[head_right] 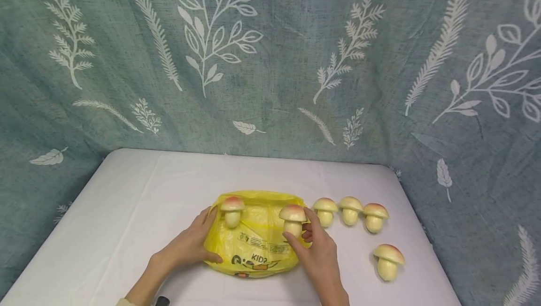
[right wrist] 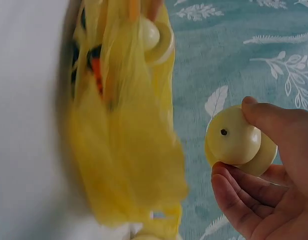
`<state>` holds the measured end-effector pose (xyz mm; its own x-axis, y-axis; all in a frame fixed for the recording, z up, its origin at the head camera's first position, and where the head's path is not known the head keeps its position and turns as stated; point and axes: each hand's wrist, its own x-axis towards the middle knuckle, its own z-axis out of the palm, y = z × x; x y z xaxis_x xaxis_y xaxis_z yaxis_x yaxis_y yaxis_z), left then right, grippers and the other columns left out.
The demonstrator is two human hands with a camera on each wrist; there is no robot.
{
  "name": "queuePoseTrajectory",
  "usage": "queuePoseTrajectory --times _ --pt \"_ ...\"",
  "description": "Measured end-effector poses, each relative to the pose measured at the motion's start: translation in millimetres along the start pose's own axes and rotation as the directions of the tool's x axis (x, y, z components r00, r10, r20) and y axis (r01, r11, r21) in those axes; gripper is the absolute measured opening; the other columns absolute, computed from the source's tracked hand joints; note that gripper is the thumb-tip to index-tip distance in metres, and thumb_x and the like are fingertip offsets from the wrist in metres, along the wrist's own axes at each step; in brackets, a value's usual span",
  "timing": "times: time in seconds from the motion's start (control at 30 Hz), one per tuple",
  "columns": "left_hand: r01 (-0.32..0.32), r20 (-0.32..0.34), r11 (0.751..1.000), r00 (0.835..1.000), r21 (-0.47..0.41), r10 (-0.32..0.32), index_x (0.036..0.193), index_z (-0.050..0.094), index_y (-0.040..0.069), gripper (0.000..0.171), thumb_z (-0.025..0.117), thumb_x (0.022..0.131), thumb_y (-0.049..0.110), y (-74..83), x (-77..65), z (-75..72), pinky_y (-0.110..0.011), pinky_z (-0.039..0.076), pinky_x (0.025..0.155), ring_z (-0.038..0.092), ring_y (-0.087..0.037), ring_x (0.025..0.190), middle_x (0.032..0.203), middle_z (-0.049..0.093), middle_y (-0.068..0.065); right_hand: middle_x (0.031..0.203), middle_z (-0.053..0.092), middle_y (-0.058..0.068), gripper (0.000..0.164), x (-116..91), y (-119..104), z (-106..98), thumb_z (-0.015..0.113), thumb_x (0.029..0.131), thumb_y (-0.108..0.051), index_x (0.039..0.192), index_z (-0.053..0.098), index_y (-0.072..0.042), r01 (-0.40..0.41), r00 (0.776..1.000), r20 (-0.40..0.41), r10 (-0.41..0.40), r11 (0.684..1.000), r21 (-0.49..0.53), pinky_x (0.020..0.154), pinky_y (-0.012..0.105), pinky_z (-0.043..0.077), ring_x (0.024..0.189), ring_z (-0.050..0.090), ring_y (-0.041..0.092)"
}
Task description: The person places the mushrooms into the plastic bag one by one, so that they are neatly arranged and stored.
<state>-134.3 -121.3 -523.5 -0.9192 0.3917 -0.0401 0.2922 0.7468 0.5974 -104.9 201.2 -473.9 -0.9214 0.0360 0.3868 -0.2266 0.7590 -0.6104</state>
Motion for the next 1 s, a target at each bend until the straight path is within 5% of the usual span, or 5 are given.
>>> queuePoseTrajectory --times 0.4,1.0 --pt "-0.005 0.0 1.0 1.0 0.002 0.005 0.159 0.013 0.004 0.129 0.09 0.066 0.05 1.3 -1.1 -1.0 -0.053 0.036 0.109 0.024 -0.038 0.144 0.16 0.016 -0.024 0.09 0.069 0.001 0.073 12 -26 27 0.084 0.079 -0.034 0.141 0.051 -0.014 0.022 0.997 0.067 -0.027 0.997 0.075 0.067 0.033 0.055 0.074 0.061 0.009" --pt "-0.001 0.004 1.0 1.0 0.004 0.001 0.159 0.013 0.006 0.128 0.089 0.066 0.051 0.3 -0.7 -0.4 -0.052 0.036 0.109 0.024 -0.037 0.144 0.16 0.015 -0.023 0.094 0.07 0.006 0.071 27 -31 62 0.082 0.082 -0.034 0.14 0.05 -0.009 -0.009 0.982 0.186 0.005 1.0 0.023 0.063 0.031 0.05 0.075 0.062 0.017"
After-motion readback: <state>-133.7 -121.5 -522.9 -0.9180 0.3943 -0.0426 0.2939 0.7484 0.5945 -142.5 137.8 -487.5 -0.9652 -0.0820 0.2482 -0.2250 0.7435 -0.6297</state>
